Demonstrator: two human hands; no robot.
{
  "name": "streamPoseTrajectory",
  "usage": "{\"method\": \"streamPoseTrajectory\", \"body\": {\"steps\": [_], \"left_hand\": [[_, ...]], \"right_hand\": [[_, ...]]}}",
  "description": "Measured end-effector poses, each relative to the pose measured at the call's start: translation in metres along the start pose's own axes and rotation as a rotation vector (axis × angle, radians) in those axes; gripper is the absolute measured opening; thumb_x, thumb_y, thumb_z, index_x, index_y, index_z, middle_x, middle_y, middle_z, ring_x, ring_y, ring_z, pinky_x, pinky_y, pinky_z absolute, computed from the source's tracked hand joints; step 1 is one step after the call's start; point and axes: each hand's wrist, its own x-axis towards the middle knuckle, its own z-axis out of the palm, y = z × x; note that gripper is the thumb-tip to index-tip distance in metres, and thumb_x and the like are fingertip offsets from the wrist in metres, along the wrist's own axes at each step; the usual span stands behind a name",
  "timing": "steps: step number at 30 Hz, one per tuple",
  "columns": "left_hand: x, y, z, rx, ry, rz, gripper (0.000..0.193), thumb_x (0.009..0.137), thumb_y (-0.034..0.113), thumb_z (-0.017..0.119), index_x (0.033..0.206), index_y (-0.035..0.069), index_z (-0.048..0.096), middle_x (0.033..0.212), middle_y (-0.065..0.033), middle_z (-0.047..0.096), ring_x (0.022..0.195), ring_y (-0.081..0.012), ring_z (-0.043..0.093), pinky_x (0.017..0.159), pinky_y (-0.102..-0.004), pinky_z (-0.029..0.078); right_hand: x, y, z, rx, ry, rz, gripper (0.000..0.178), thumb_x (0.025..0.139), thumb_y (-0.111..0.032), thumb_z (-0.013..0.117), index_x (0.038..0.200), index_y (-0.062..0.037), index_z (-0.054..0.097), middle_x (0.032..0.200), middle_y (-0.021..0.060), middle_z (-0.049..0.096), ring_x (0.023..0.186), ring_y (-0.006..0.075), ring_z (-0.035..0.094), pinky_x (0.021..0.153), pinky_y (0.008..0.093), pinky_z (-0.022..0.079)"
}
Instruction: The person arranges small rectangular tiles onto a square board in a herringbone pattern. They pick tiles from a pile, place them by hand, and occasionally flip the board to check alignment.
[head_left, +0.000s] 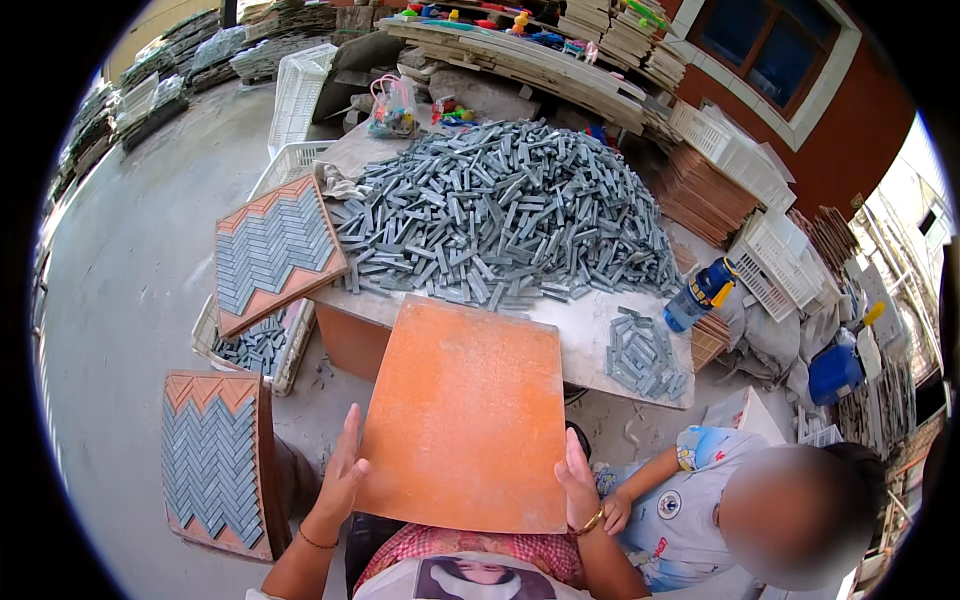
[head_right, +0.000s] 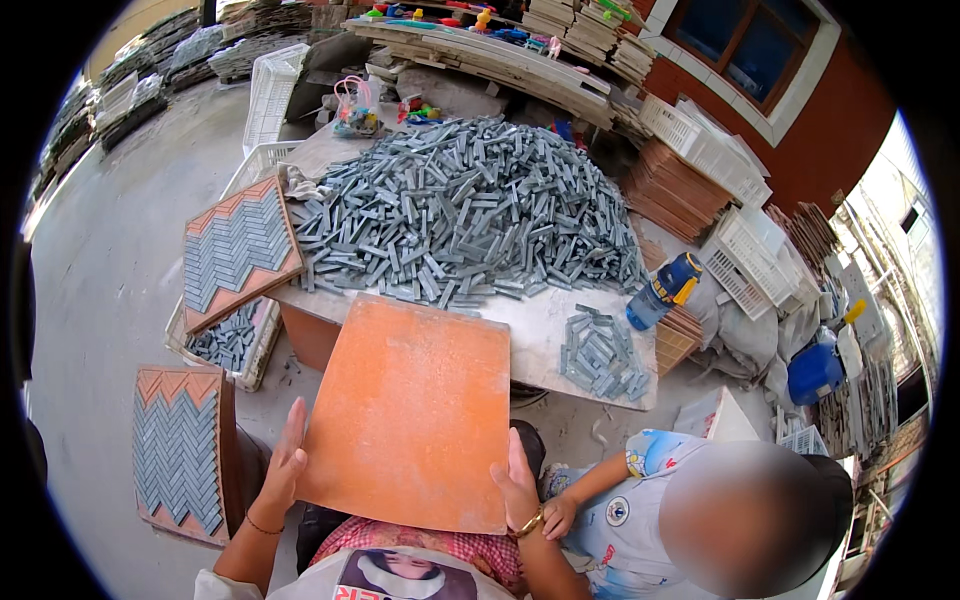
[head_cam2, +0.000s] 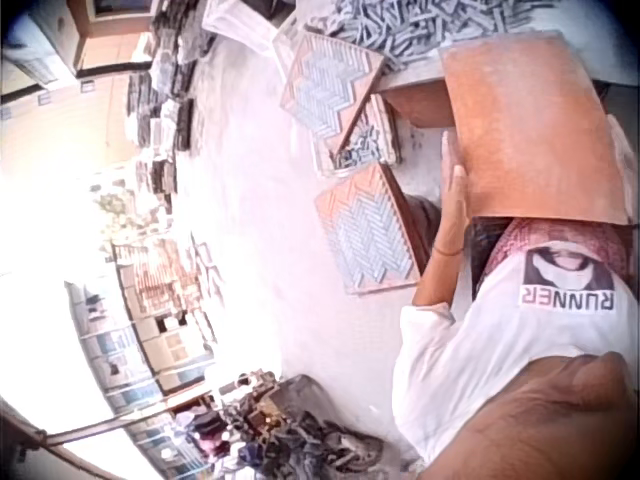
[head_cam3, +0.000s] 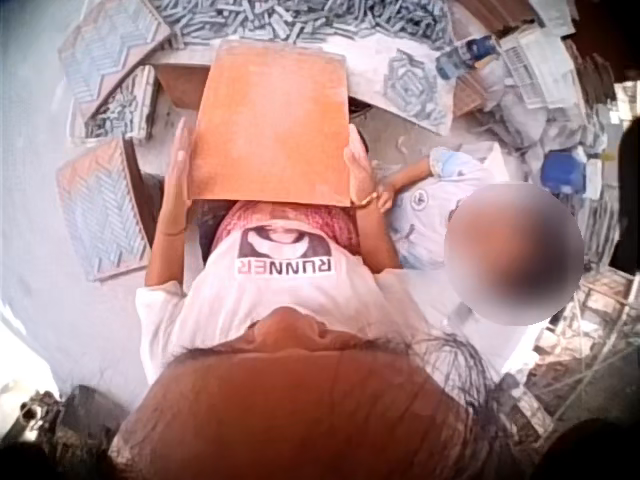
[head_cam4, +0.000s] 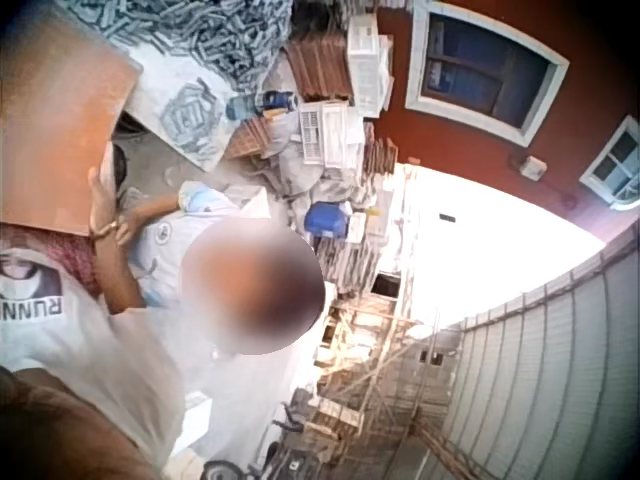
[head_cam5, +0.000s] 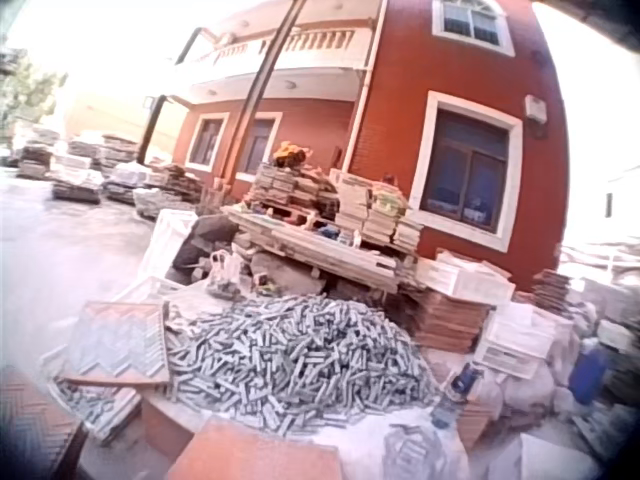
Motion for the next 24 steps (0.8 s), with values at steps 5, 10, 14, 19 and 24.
{"method": "streamPoseTrajectory", "body": {"steps": [5,10,14,19,24], "left_hand": [[0.064,0.110,0.014,-0.295,0.007,0.164,0.073,0.091,0.050,0.034,0.138,-0.005,0.022,0.147,-0.0147,0.017,0.138,-0.0233,0.007,0.110,-0.0353,0.007],[0.134,0.160,0.027,-0.106,-0.057,0.441,0.062,0.094,0.049,0.028,0.124,-0.003,0.045,0.129,-0.0132,0.045,0.128,-0.0213,0.030,0.106,-0.0350,0.017],[0.158,0.162,0.025,0.233,0.011,0.455,0.050,0.096,0.042,0.034,0.108,0.000,0.058,0.108,-0.0101,0.059,0.111,-0.0184,0.048,0.100,-0.0333,0.029],[0.166,0.178,0.027,0.233,-0.022,0.304,0.045,0.096,0.037,0.037,0.099,0.000,0.063,0.100,-0.0085,0.061,0.097,-0.0131,0.054,0.092,-0.0297,0.037],[0.169,0.178,0.032,0.251,0.057,0.369,0.044,0.091,0.041,0.044,0.093,0.004,0.067,0.087,-0.0050,0.064,0.081,-0.0121,0.054,0.080,-0.0260,0.039]], "right_hand": [[0.034,-0.095,0.007,0.322,-0.141,0.035,0.088,0.086,-0.057,0.044,0.140,0.0053,0.011,0.145,0.0176,0.020,0.133,0.0251,0.024,0.108,0.0372,0.020],[0.093,-0.148,-0.015,0.296,-0.116,-0.007,0.095,0.081,-0.072,0.033,0.136,0.0047,0.027,0.138,0.0117,0.034,0.118,0.0220,0.039,0.102,0.0336,0.028],[0.104,-0.149,-0.020,0.238,-0.112,-0.059,0.095,0.078,-0.075,0.034,0.135,0.0008,0.032,0.133,0.0093,0.040,0.114,0.0237,0.039,0.101,0.0366,0.026],[0.107,-0.148,-0.026,0.213,-0.141,-0.112,0.096,0.075,-0.078,0.033,0.136,-0.0038,0.031,0.138,0.0100,0.035,0.122,0.0291,0.033,0.105,0.0424,0.020],[0.108,-0.145,-0.019,0.166,-0.087,-0.133,0.093,0.076,-0.076,0.037,0.136,-0.0055,0.028,0.141,0.0111,0.029,0.127,0.0319,0.028,0.107,0.0443,0.017]]}}
